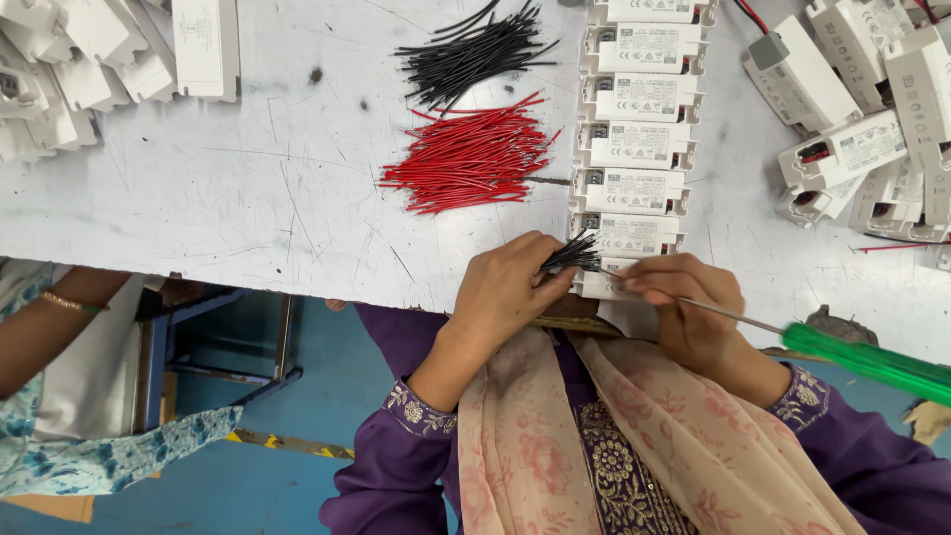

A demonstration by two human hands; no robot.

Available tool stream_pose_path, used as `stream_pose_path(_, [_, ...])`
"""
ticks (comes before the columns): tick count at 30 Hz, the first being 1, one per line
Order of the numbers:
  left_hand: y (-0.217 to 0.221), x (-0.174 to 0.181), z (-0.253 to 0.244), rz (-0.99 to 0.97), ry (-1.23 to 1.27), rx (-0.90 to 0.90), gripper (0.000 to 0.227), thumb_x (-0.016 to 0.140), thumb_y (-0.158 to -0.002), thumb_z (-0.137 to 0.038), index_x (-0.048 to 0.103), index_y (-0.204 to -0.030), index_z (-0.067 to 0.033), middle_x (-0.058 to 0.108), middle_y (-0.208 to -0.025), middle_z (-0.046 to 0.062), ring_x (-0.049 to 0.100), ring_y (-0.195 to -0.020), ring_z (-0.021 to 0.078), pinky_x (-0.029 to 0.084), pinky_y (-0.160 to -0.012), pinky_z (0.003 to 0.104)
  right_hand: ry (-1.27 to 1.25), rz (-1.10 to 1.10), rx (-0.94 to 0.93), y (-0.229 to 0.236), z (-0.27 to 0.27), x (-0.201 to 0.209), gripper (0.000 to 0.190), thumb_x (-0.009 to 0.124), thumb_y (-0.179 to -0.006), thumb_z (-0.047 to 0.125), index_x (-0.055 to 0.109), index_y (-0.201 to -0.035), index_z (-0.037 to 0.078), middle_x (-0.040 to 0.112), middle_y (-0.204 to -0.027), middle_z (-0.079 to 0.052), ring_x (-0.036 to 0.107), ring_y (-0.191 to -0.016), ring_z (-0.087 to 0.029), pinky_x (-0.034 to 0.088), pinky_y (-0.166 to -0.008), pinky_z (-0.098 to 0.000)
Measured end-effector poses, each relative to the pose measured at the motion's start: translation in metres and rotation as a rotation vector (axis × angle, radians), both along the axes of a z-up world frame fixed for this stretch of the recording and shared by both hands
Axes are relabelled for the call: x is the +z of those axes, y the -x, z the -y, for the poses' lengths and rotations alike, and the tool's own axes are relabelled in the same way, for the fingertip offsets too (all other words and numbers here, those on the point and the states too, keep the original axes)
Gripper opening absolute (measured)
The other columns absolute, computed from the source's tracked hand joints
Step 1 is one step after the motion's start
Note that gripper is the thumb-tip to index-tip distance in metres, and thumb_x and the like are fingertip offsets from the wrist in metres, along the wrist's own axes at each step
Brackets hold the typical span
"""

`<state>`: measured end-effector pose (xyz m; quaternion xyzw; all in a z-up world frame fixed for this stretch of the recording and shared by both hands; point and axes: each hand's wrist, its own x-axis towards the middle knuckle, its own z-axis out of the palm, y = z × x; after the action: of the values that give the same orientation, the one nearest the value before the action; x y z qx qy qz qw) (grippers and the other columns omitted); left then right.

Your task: The person assembles electronics by inserting bundles of wires into cases, tightening screws using a screwdriver, and stacking the finished units.

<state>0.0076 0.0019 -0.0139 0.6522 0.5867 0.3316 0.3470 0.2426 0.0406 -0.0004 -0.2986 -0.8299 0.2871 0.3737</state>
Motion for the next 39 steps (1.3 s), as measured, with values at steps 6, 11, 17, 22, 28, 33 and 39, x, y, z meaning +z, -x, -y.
stream_pose_path(6, [0.001, -0.001, 0.0, -0.003, 0.0, -0.001, 0.02, 0.074, -0.091, -0.028, 0.068, -0.099, -0.0098, 0.063, -0.082, 0.006, 0.064, -0.066, 0.0254, 0.05, -0.059, 0.038, -0.038, 0.04, -0.013, -0.001, 0.001, 0.0, 0.014, 0.061, -0.104, 0.009, 0.066, -0.098, -0.003, 0.072, -0.098, -0.015, 0.074, -0.081, -0.025, 0.059, -0.071, -0.0326])
stream_pose_path(11, [0.002, -0.001, 0.0, -0.006, -0.003, -0.005, 0.021, 0.074, -0.091, -0.028, 0.068, -0.099, -0.01, 0.064, -0.083, 0.006, 0.065, -0.067, 0.0248, 0.05, -0.06, 0.037, -0.033, 0.069, -0.009, 0.003, -0.001, 0.005, 0.014, 0.06, -0.104, 0.009, 0.067, -0.098, -0.002, 0.072, -0.098, -0.015, 0.073, -0.08, -0.025, 0.059, -0.07, -0.0323])
stream_pose_path(17, [0.001, -0.002, 0.0, 0.025, -0.001, -0.015, 0.021, 0.074, -0.092, -0.027, 0.069, -0.104, -0.0103, 0.067, -0.088, 0.004, 0.067, -0.068, 0.0229, 0.052, -0.061, 0.036, -0.031, 0.13, 0.017, 0.006, -0.002, 0.012, 0.008, 0.063, -0.101, 0.008, 0.065, -0.099, 0.001, 0.072, -0.099, -0.012, 0.074, -0.081, -0.024, 0.059, -0.07, -0.0324])
stream_pose_path(22, [-0.001, 0.0, 0.001, 0.018, -0.071, 0.001, 0.023, 0.076, -0.09, -0.024, 0.068, -0.106, -0.0094, 0.067, -0.089, 0.005, 0.066, -0.068, 0.024, 0.052, -0.06, 0.036, -0.072, 0.133, 0.03, 0.008, -0.002, 0.016, 0.002, 0.066, -0.098, 0.003, 0.065, -0.099, 0.002, 0.071, -0.099, -0.011, 0.073, -0.082, -0.024, 0.059, -0.069, -0.0329])
stream_pose_path(28, [-0.004, -0.003, 0.005, -0.043, -0.144, 0.016, 0.023, 0.076, -0.089, -0.022, 0.066, -0.106, -0.0088, 0.067, -0.091, 0.006, 0.067, -0.073, 0.0276, 0.052, -0.062, 0.038, -0.122, 0.102, 0.019, 0.011, -0.002, 0.011, 0.002, 0.066, -0.097, 0.002, 0.065, -0.097, 0.002, 0.071, -0.097, -0.011, 0.073, -0.082, -0.024, 0.058, -0.069, -0.0334])
stream_pose_path(33, [-0.009, -0.008, 0.007, -0.076, -0.154, 0.012, 0.025, 0.076, -0.089, -0.022, 0.065, -0.107, -0.0078, 0.068, -0.092, 0.008, 0.068, -0.078, 0.0306, 0.053, -0.064, 0.041, -0.164, 0.09, 0.017, 0.01, -0.001, 0.005, 0.002, 0.066, -0.096, 0.002, 0.065, -0.096, 0.002, 0.072, -0.096, -0.011, 0.073, -0.081, -0.025, 0.058, -0.068, -0.0344])
stream_pose_path(39, [-0.013, -0.01, 0.007, -0.04, -0.136, 0.03, 0.023, 0.073, -0.09, -0.026, 0.067, -0.104, -0.0086, 0.07, -0.091, 0.01, 0.07, -0.079, 0.0306, 0.055, -0.067, 0.042, -0.256, 0.054, -0.016, 0.012, 0.002, -0.003, 0.008, 0.061, -0.093, -0.004, 0.065, -0.093, 0.003, 0.072, -0.094, -0.012, 0.072, -0.079, -0.027, 0.058, -0.068, -0.036])
